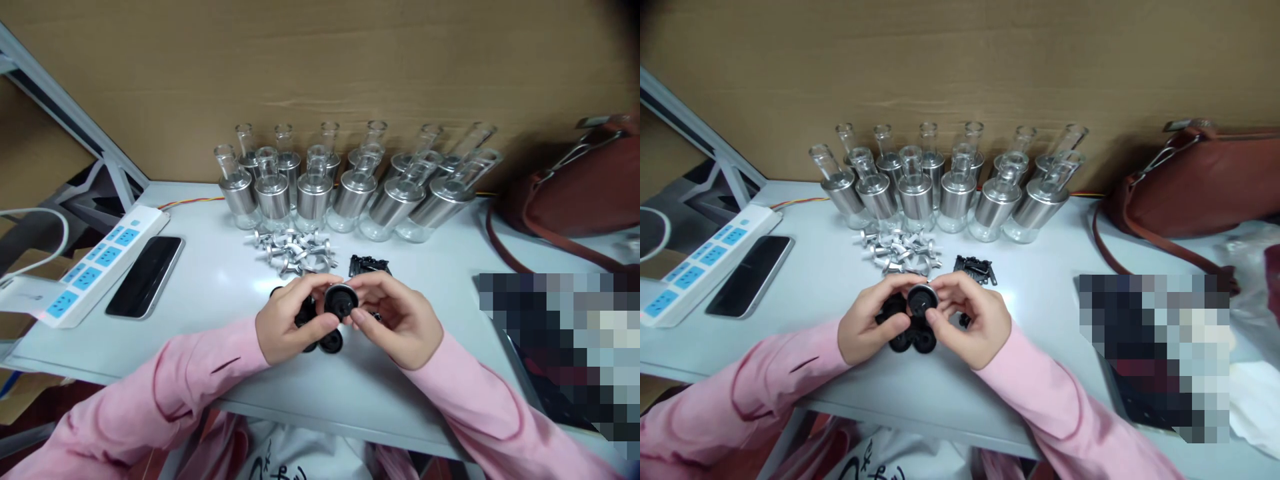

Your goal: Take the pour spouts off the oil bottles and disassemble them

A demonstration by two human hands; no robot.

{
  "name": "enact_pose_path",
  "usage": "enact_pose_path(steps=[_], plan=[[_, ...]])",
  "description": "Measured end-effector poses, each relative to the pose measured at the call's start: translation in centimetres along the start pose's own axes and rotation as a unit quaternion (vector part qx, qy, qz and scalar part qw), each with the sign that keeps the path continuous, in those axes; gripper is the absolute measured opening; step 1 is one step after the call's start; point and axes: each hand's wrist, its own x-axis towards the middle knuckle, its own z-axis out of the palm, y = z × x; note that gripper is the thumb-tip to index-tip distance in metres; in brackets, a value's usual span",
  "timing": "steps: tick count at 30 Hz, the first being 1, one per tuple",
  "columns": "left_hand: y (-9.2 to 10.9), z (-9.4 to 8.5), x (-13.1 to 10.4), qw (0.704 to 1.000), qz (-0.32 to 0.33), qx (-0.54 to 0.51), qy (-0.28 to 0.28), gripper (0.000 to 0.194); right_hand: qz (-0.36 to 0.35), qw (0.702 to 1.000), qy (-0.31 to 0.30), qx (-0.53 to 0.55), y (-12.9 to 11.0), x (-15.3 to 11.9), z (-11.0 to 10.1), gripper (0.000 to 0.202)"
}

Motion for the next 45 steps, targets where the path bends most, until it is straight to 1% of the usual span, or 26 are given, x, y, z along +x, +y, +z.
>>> enact_pose_path(steps=[3,6,9,11,14,16,18,20,23,27,33,36,41,45], plan=[[0.03,-0.02,-0.04,1.000,-0.006,0.019,0.002,0.032,0.006,1.000,0.010,0.024,0.28,0.00,0.00,0.018],[0.06,0.07,0.03,1.000,-0.021,0.012,-0.003,0.026,0.002,1.000,0.007,0.023,0.44,-0.01,0.10,0.019],[0.19,0.14,0.01,1.000,-0.024,0.014,0.001,0.026,-0.011,1.000,-0.006,0.019,0.50,-0.06,0.13,0.021],[0.31,0.13,-0.02,0.999,-0.026,0.038,0.009,0.027,-0.011,1.000,-0.008,0.013,0.46,-0.10,0.16,0.021],[0.46,0.01,0.05,0.994,-0.030,0.104,0.020,0.022,-0.009,1.000,0.009,0.002,0.28,-0.13,0.31,0.021],[0.44,-0.09,0.20,0.989,-0.014,0.145,0.019,0.018,-0.012,1.000,0.017,0.000,0.19,-0.13,0.44,0.021],[0.35,-0.15,0.37,0.986,0.009,0.167,0.013,0.019,-0.014,1.000,0.016,0.000,0.21,-0.13,0.53,0.023],[0.25,-0.19,0.49,0.985,0.019,0.169,0.006,0.020,-0.010,1.000,0.009,0.001,0.32,-0.17,0.56,0.027],[0.23,-0.22,0.55,0.985,0.009,0.173,-0.004,0.018,-0.003,1.000,0.004,0.004,0.54,-0.24,0.55,0.031],[0.43,-0.28,0.53,0.980,0.006,0.197,-0.007,0.019,-0.005,1.000,0.009,0.004,0.57,-0.27,0.55,0.030],[0.40,-0.49,0.56,0.974,0.015,0.223,-0.031,0.019,-0.003,1.000,0.001,0.000,0.18,-0.17,0.59,0.029],[0.25,-0.42,0.49,0.974,0.029,0.224,-0.026,0.019,-0.002,1.000,-0.004,-0.008,0.05,-0.19,0.61,0.029],[0.06,-0.08,0.37,0.974,0.047,0.221,0.003,0.017,-0.012,1.000,-0.008,-0.024,0.04,-0.29,0.64,0.031],[0.03,0.05,0.41,0.972,0.055,0.227,0.005,0.015,-0.021,0.996,-0.011,-0.088,0.25,-0.37,0.59,0.031]])
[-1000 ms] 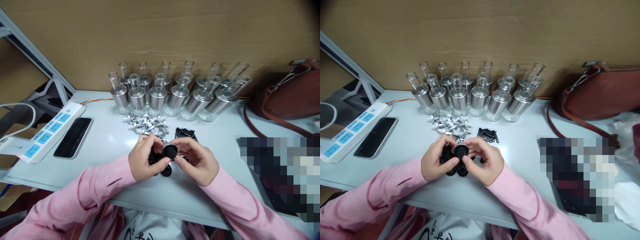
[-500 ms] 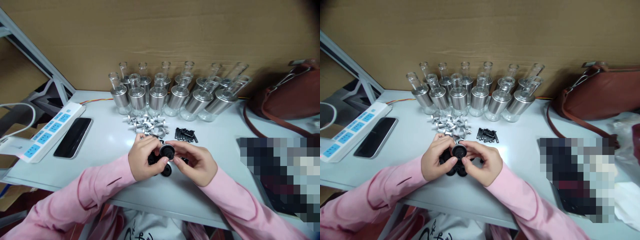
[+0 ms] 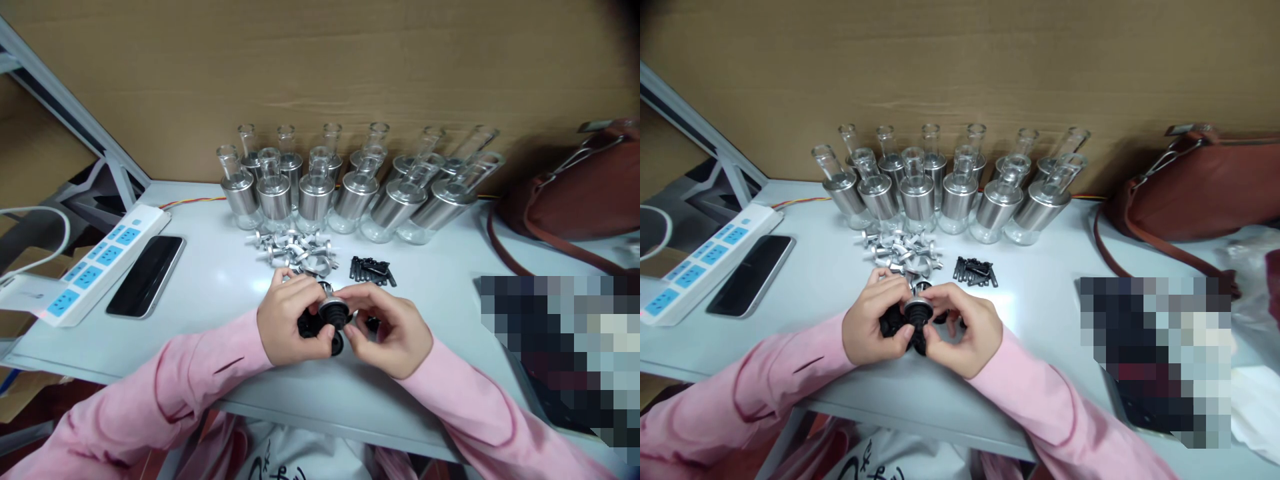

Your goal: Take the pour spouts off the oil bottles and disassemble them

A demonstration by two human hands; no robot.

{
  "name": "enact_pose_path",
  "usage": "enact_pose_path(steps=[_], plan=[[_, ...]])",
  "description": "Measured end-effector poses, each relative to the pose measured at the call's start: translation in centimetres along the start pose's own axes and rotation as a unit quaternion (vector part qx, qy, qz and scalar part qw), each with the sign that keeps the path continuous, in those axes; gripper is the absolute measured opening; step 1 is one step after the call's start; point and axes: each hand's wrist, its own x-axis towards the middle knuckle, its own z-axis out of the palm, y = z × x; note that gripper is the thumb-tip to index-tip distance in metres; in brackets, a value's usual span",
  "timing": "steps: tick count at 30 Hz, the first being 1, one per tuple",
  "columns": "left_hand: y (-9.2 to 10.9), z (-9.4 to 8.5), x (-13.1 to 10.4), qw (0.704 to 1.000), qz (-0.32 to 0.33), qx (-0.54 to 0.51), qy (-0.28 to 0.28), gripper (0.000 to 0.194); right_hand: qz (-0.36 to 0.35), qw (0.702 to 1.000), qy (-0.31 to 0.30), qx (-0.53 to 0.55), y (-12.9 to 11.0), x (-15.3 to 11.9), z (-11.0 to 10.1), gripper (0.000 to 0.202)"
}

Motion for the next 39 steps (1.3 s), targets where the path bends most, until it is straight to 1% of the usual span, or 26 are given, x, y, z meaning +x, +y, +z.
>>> enact_pose_path(steps=[3,7,11,17,23,27,30,35,39], plan=[[0.03,0.01,0.09,1.000,0.008,0.003,-0.003,0.015,-0.010,0.999,-0.002,-0.033,0.26,-0.18,-0.02,0.031],[0.03,0.04,0.19,1.000,0.015,0.006,0.004,0.016,-0.008,1.000,-0.003,-0.027,0.54,-0.41,-0.02,0.030],[-0.02,0.06,0.14,1.000,0.011,0.009,0.008,0.017,-0.021,0.999,0.012,-0.032,0.63,-0.41,-0.08,0.032],[-0.10,0.13,-0.16,1.000,0.007,-0.009,0.002,0.018,-0.032,0.999,0.021,-0.039,0.44,-0.14,-0.22,0.029],[0.08,0.25,-0.14,1.000,0.005,0.002,0.005,0.016,-0.043,0.997,0.030,-0.059,0.04,-0.03,-0.03,0.024],[0.31,0.17,-0.11,1.000,0.021,0.005,0.005,0.017,-0.083,0.993,0.057,-0.057,-0.16,-0.13,0.40,0.016],[0.38,0.06,-0.12,0.999,0.035,0.013,0.003,0.018,-0.106,0.990,0.058,-0.071,-0.19,-0.22,0.61,0.014],[0.33,0.09,-0.24,0.999,0.046,0.018,0.005,0.018,-0.114,0.989,0.052,-0.077,-0.20,-0.33,0.61,0.014],[0.46,0.21,-0.42,0.998,0.058,0.013,0.024,0.018,-0.119,0.989,0.052,-0.072,-0.35,-0.45,0.60,0.017]])
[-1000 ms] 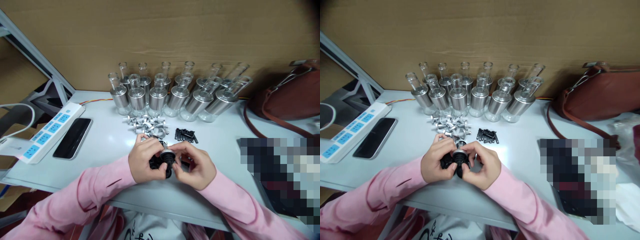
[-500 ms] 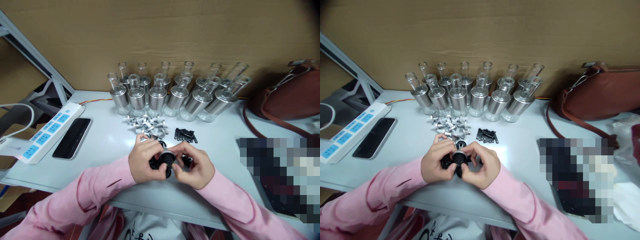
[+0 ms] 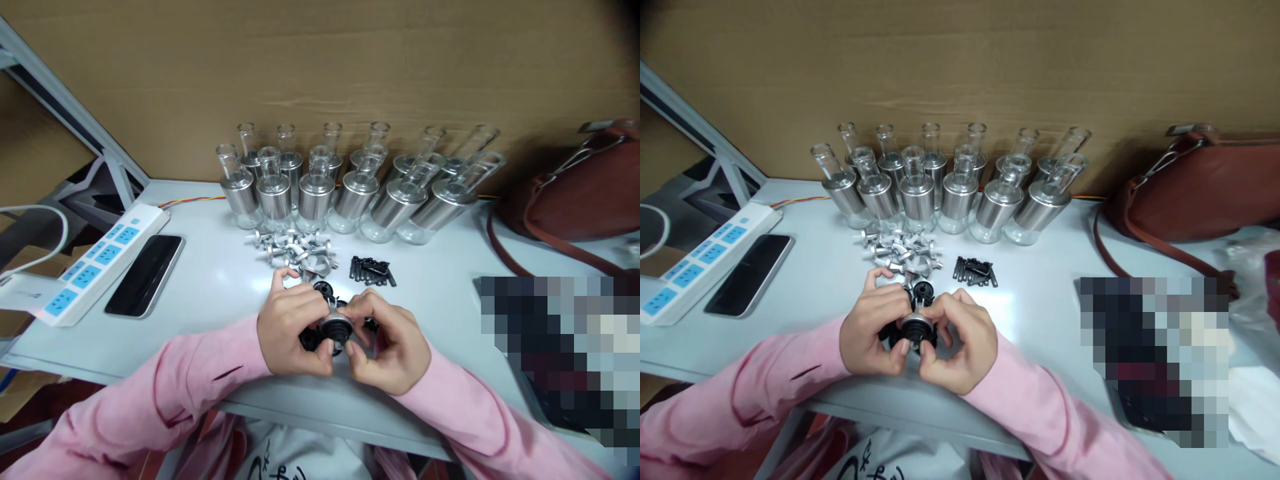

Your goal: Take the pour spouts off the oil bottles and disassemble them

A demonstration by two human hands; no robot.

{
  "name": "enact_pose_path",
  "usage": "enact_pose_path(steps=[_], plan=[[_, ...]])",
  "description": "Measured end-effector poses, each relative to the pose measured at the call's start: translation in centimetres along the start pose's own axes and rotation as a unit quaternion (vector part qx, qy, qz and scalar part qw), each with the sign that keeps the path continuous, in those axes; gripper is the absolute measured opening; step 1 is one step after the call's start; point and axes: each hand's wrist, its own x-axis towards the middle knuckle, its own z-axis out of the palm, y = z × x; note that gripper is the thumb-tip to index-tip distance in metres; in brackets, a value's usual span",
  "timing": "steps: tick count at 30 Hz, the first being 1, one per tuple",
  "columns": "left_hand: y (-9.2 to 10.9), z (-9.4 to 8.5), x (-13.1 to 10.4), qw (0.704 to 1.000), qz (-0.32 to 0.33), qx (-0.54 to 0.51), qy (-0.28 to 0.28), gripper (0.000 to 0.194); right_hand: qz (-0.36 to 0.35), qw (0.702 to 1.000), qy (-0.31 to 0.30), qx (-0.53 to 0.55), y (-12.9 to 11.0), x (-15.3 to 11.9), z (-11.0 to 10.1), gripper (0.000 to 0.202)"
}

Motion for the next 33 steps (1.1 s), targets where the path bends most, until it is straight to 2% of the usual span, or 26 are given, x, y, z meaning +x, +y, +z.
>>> enact_pose_path(steps=[10,14,18,26,30,33], plan=[[-0.3,-0.5,0.3,0.993,0.067,0.031,0.098,0.015,-0.038,0.998,0.034,0.047,0.3,0.1,-0.5,0.029],[-0.4,-0.6,0.2,0.990,0.076,0.027,0.115,0.017,-0.071,0.994,0.037,0.076,0.7,0.3,-0.7,0.033],[-0.5,-0.4,0.1,0.990,0.080,0.012,0.117,0.016,-0.107,0.992,0.044,0.055,0.9,0.7,-1.0,0.028],[-1.3,0.0,-0.1,0.986,0.120,-0.095,0.071,0.027,-0.110,0.992,0.051,0.025,0.3,1.3,-1.9,0.014],[-1.4,-0.1,-0.1,0.987,0.114,-0.095,0.057,0.035,-0.115,0.993,0.040,0.014,0.6,1.3,-2.2,0.016],[-1.4,-0.1,0.0,0.988,0.113,-0.081,0.067,0.033,-0.118,0.992,0.035,0.001,0.9,1.4,-2.1,0.017]])
